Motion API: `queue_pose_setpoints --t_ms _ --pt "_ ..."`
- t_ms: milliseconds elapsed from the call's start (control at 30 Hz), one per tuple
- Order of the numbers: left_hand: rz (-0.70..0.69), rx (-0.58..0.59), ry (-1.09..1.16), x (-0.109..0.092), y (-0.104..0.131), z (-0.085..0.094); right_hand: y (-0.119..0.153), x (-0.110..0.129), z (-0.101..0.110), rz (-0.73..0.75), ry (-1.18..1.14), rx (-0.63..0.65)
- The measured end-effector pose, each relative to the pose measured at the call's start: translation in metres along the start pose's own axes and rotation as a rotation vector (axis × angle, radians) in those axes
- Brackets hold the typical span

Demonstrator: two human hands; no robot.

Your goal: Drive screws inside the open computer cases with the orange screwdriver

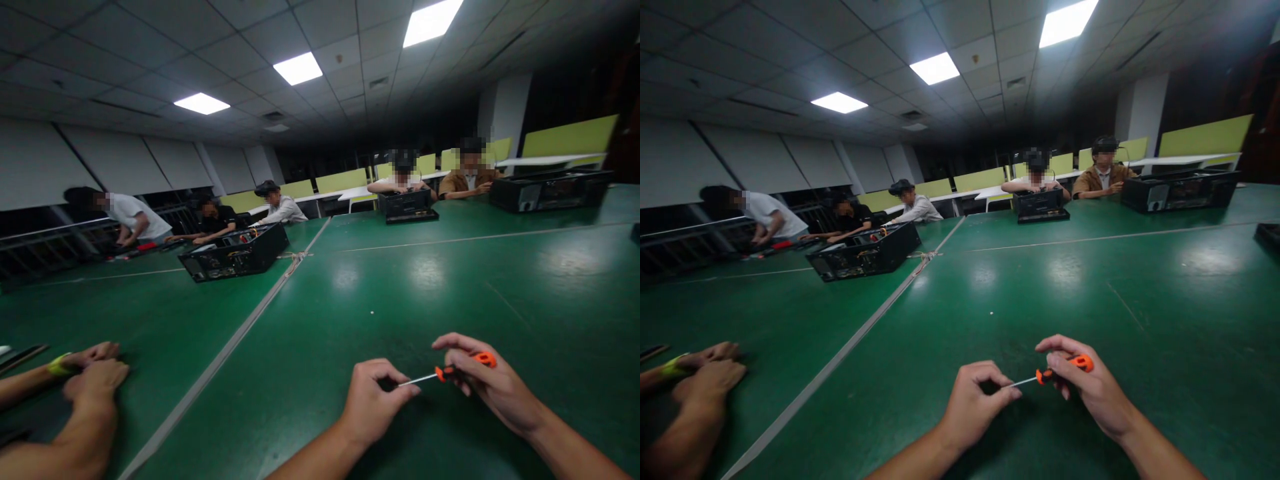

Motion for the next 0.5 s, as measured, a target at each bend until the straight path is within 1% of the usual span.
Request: queue_pose_setpoints --t_ms 67,200,267,400,500 --pt "0.03 0.014 0.014 0.001 0.0 -0.001 -0.001 -0.001 0.0 0.01 -0.013 -0.003" --pt "0.118 0.108 0.056 0.008 0.001 -0.006 -0.003 0.0 -0.003 0.047 -0.053 0.019" --pt "0.087 0.111 0.038 0.006 0.0 -0.006 -0.003 0.001 -0.004 0.053 -0.053 0.033" --pt "-0.043 0.041 -0.005 -0.004 -0.003 0.0 -0.002 0.003 -0.001 0.04 -0.003 0.008" --pt "-0.06 0.038 -0.012 -0.007 -0.003 0.001 -0.002 0.002 0.0 0.03 0.016 0.011"
Point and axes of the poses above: each hand's wrist, its own y-axis away from the middle knuckle, its own z-axis out of the back of the hand, x = y × z, the point moved 4 cm from there along -y, towards the middle knuckle, and after that the axes turned 14 degrees about -x, right-handed, at the moved point
